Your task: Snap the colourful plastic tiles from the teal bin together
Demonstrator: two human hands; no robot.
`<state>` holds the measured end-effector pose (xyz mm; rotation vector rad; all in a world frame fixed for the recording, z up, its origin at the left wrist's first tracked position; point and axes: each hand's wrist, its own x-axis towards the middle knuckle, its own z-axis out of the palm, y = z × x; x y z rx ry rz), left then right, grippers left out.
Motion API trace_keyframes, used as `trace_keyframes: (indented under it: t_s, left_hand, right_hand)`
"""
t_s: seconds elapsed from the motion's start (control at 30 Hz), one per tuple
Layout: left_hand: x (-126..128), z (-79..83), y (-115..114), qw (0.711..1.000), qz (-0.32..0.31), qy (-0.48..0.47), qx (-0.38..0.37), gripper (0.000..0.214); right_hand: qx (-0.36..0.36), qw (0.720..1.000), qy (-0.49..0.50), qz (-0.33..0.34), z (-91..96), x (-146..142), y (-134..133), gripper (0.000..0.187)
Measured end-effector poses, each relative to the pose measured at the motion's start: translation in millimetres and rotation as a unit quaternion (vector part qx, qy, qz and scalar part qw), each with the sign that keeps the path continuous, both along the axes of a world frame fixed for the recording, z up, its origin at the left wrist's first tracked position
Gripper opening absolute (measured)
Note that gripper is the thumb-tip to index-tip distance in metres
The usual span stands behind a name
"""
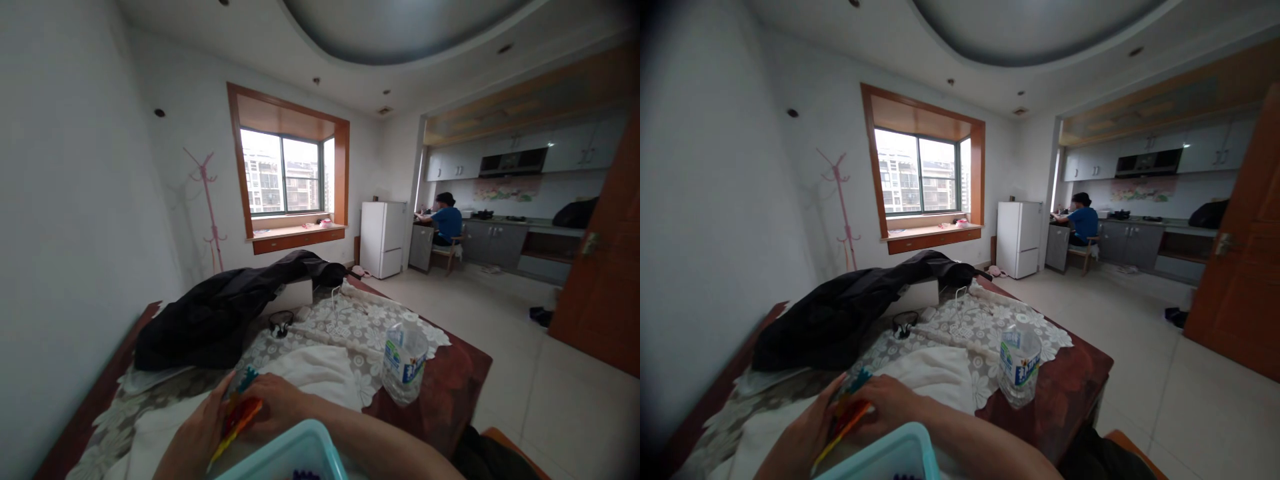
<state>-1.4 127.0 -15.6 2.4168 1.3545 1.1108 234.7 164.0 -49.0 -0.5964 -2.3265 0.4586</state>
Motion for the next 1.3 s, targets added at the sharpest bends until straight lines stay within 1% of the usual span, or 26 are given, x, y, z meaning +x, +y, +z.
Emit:
trace_keyframes:
  t_s: [0.1, 0.13, 0.23, 0.3, 0.43, 0.67, 0.83, 0.93, 1.03, 1.17, 1.23, 1.3]
  left_hand:
    - [1.2, 0.6, -0.8, 0.999, -0.020, 0.010, -0.036, 0.048]
    - [1.7, 0.7, -1.5, 0.999, -0.024, 0.011, -0.041, 0.047]
    - [3.0, -1.1, -2.9, 0.999, -0.018, 0.025, -0.033, 0.047]
    - [3.0, -3.6, -2.8, 0.999, 0.001, 0.036, -0.016, 0.047]
    - [2.3, -4.8, -5.0, 0.998, -0.008, 0.040, -0.044, 0.046]
    - [2.5, 2.8, -12.1, 0.997, 0.016, -0.011, -0.071, 0.044]
    - [1.4, -1.9, -10.0, 0.995, 0.037, -0.039, -0.079, 0.042]
    - [1.7, -3.4, -9.4, 0.993, 0.052, -0.064, -0.079, 0.042]
    - [1.9, -1.1, -9.6, 0.989, 0.056, -0.108, -0.081, 0.041]
    - [-0.2, 2.8, -6.3, 0.971, 0.054, -0.215, -0.091, 0.039]
    - [-1.7, 2.8, -3.3, 0.959, 0.052, -0.259, -0.107, 0.040]
    - [-2.6, 1.5, -0.6, 0.951, 0.052, -0.278, -0.125, 0.042]
  right_hand:
    - [0.015, 1.000, 0.014, 0.016, -3.9, -3.6, 1.9, 0.015]
    - [0.023, 0.999, 0.026, 0.019, -4.7, -4.8, 0.4, 0.011]
    - [0.039, 0.997, 0.056, 0.037, -4.5, -7.5, -7.5, 0.016]
    - [0.038, 0.996, 0.067, 0.045, -2.1, -7.9, -13.4, 0.017]
    - [0.019, 0.996, 0.077, 0.051, 4.9, -7.2, -22.4, 0.013]
    - [0.022, 0.993, 0.090, 0.078, 8.4, -9.1, -27.7, 0.010]
    - [0.040, 0.991, 0.098, 0.084, 7.8, -11.4, -27.5, 0.012]
    - [0.051, 0.991, 0.095, 0.083, 4.4, -12.4, -26.1, 0.016]
    - [0.061, 0.991, 0.086, 0.080, 1.1, -12.5, -25.2, 0.021]
    - [0.066, 0.991, 0.068, 0.096, 3.8, -9.4, -28.5, 0.021]
    - [0.043, 0.993, 0.049, 0.094, 8.3, -5.3, -32.4, 0.024]
    - [0.000, 0.997, 0.030, 0.076, 12.9, -0.2, -36.6, 0.033]
